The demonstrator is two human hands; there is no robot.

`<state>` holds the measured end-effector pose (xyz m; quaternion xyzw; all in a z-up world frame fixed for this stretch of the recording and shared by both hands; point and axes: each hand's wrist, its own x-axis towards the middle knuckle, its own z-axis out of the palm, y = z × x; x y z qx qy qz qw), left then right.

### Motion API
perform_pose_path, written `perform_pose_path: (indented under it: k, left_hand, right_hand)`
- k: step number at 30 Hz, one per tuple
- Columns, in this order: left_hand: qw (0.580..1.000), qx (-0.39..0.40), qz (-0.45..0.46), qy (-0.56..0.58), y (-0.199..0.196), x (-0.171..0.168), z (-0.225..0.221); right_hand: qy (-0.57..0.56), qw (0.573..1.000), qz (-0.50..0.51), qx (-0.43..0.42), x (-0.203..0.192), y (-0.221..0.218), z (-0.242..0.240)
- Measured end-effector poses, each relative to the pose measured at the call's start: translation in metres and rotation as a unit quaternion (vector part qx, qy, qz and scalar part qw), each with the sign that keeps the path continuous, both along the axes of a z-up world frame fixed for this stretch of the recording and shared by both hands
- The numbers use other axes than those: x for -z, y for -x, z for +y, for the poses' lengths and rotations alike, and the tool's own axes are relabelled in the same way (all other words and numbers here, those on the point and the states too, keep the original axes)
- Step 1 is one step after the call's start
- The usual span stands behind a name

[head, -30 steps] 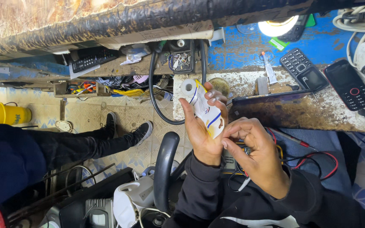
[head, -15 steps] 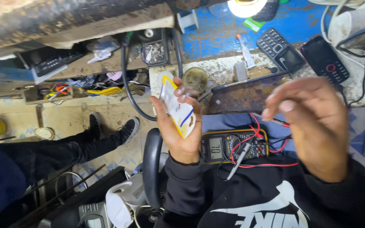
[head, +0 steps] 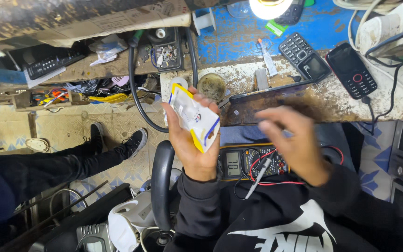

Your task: The person uses a multimeter to test contacts on an electronic component, then handles a small battery and a circuit board.

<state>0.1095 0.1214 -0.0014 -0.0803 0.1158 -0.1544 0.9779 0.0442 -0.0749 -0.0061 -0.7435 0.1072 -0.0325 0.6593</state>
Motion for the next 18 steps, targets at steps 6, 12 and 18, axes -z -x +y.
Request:
perform_pose_path:
  k: [6, 12, 18]
  left_hand:
    - [0.938, -0.109, 0.066, -0.323, 0.022, -0.005, -0.019]
    - [0.904, -0.055, 0.026, -0.424, 0.034, 0.002, -0.053]
    - [0.746, -0.049, -0.125, -0.652, 0.039, 0.012, -0.029]
  right_hand:
    - [0.018, 0.992, -0.064, -0.107, 0.01, 0.003, 0.026]
    - [-0.089, 0.991, 0.03, -0.091, -0.034, -0.02, 0.019]
    - [0.07, 0.995, 0.01, -0.075, -0.034, -0.081, -0.033]
